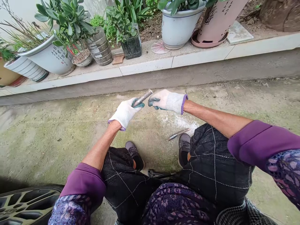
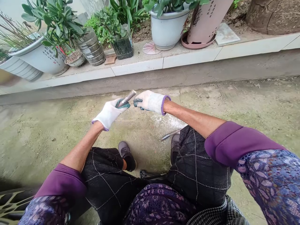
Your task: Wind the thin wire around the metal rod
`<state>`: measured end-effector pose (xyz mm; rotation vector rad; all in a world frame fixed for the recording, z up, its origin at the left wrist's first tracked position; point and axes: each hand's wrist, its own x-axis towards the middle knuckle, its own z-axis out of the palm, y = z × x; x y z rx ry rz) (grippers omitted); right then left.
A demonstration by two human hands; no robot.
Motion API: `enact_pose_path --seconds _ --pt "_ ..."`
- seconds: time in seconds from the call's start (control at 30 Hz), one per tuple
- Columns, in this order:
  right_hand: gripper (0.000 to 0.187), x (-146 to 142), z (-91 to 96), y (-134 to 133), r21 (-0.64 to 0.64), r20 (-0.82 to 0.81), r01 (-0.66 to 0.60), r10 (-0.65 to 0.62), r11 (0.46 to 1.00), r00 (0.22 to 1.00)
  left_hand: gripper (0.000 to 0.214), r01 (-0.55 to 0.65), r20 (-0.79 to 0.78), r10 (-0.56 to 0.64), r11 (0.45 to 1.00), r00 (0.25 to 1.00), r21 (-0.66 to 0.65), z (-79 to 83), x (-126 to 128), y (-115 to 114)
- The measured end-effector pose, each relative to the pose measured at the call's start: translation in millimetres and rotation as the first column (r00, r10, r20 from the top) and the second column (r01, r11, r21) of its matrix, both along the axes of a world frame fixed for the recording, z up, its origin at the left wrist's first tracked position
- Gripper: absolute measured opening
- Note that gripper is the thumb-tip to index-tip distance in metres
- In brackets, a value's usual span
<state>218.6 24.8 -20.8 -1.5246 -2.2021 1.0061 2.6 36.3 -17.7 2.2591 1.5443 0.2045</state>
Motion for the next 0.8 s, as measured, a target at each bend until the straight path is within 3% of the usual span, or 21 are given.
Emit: enact_pose_path --seconds 0.07,0.17,0.37,0.47,0.57,0.7,0.8 --pt "0.021 -5 3.2 -5 0.097 0.180 -0.088 0.070 0.991 0.981 0.038 -0.001 -0.234 0.003 1.000 0.972 0.010 2.4 4 1" --pt "0.021 -12 6.3 -10 0.121 0.342 -0.193 0.141 0.974 0.929 0.033 0.032 -0.555 -0.048 0.999 0.830 -0.038 2.5 14 0" --pt "0.019 -10 8.4 -3 0.116 0.336 -0.211 0.162 0.971 0.928 0.033 0.177 -0.640 -0.194 0.980 0.744 -0.091 -9.3 20 -2" --pt "0.014 -4 5.7 6 0.073 0.170 -0.143 0.129 0.987 0.977 0.032 0.206 -0.598 -0.260 0.966 0.758 -0.158 -5.7 14 -4" --pt "0.009 1 2.0 13 -0.046 -0.069 -0.076 0.073 0.996 0.995 0.036 0.205 -0.479 -0.256 0.966 0.839 -0.158 0.1 5 -8" --pt "0.008 1 1.1 17 -0.250 -0.319 -0.044 -0.040 0.967 0.947 0.034 0.201 -0.201 -0.222 0.972 0.954 -0.121 0.6 -7 -11" --pt "0.012 -1 3.6 14 -0.310 -0.394 -0.029 -0.101 0.950 0.914 0.033 0.151 0.041 -0.147 0.983 0.988 -0.105 0.6 -9 -12"
